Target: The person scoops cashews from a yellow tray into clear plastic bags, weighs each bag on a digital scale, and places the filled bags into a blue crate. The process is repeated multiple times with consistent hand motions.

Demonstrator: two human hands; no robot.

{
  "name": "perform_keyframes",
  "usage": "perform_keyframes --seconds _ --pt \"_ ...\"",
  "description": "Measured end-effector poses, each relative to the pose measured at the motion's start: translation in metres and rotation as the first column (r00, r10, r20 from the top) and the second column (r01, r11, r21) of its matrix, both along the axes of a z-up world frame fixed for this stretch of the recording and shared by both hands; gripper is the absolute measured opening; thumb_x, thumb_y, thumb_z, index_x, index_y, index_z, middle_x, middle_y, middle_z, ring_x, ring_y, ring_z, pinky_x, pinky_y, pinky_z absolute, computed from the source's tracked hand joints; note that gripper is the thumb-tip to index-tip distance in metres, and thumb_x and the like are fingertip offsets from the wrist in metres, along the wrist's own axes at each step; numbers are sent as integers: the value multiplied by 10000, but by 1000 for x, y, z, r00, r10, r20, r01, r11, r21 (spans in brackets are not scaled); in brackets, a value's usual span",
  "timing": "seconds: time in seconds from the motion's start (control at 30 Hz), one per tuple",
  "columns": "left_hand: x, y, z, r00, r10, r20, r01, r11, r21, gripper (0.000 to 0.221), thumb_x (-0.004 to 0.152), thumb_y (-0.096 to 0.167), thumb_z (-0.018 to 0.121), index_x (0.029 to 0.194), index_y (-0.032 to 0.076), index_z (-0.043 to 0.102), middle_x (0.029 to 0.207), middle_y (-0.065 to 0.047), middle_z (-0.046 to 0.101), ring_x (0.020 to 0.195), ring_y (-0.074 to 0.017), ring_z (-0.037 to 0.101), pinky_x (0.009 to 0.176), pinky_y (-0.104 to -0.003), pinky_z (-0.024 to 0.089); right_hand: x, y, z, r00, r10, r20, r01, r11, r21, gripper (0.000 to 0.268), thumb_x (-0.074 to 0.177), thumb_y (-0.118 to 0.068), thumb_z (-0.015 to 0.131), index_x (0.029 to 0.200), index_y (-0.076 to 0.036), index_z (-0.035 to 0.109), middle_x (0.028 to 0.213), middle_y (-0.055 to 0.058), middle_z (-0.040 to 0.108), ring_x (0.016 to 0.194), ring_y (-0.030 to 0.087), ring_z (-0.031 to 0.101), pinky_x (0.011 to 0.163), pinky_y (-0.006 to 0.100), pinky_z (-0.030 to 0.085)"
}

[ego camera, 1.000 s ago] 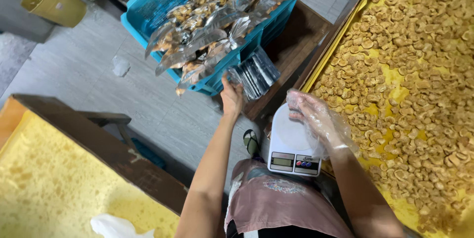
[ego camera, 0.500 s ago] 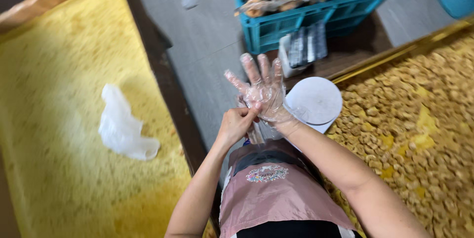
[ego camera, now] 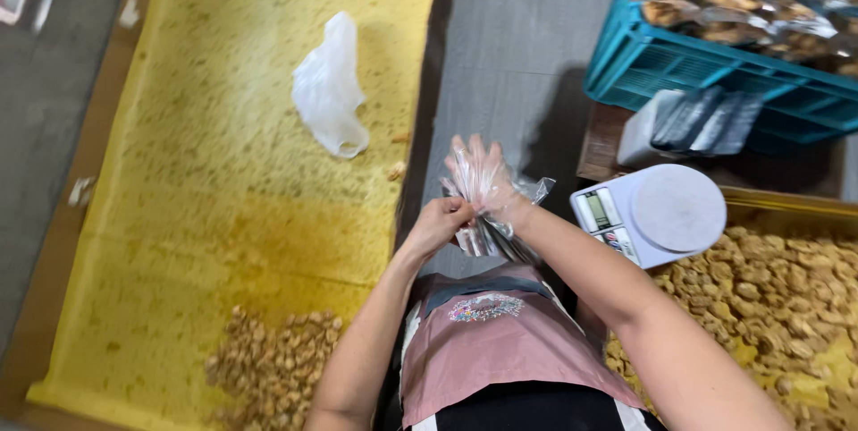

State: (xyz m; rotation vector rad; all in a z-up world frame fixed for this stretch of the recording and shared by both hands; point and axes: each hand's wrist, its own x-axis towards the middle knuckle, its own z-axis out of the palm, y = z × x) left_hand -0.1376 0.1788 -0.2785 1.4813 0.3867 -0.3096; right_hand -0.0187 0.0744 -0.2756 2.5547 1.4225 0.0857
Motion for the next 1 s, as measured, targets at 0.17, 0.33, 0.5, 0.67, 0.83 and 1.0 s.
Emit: perform_keyframes --seconds 0.17,0.33,0.5,0.67,0.83,1.0 --pt "-104 76 21 905 -2 426 -199 882 427 391 906 -39 654 1281 49 580 1135 -131 663 975 -181 654 770 -339 592 -4 40 -19 904 -9 -428 223 864 452 256 1187 -292 477 1167 -118 663 1168 115 731 1052 301 666 895 399 557" --pt "-218 137 14 610 748 261 -781 515 353 754 895 -4 677 1523 153 290 987 -78 723 846 -158 705 729 -314 593 -67 83 17 472 333 -816 394 748 533 385 973 -235 640 1320 -68 629 1224 125 687 1019 187 694 822 337 605" --pt "-289 144 -31 314 931 188 -892 357 -276 157 1038 82 679 1150 -25 709 973 -55 751 790 -107 648 663 -256 530 -194 130 66 364 297 -883 151 916 370 451 994 -367 582 1367 -118 621 941 105 783 806 146 755 744 291 610" --pt "-306 123 -35 390 880 272 -916 402 14 83 928 51 672 964 42 746 890 -37 778 747 -75 725 679 -245 622 -261 148 103 431 187 -883 52 972 231 437 1012 -466 593 1176 -97 761 735 105 753 655 132 702 658 311 556" --pt "-302 114 -30 425 891 161 -883 447 -144 47 916 6 669 914 40 701 828 -81 747 664 -139 718 597 -279 629 -276 165 96 400 171 -901 -19 984 179 423 974 -458 598 1099 -87 758 750 89 766 612 143 684 561 315 547" --pt "-303 114 -47 438 889 132 -894 446 -41 43 959 21 698 946 -16 680 871 -125 746 691 -147 716 569 -258 618 -264 175 50 197 205 -959 9 978 211 413 1069 -353 494 1076 -17 732 846 113 787 714 184 792 633 305 650"
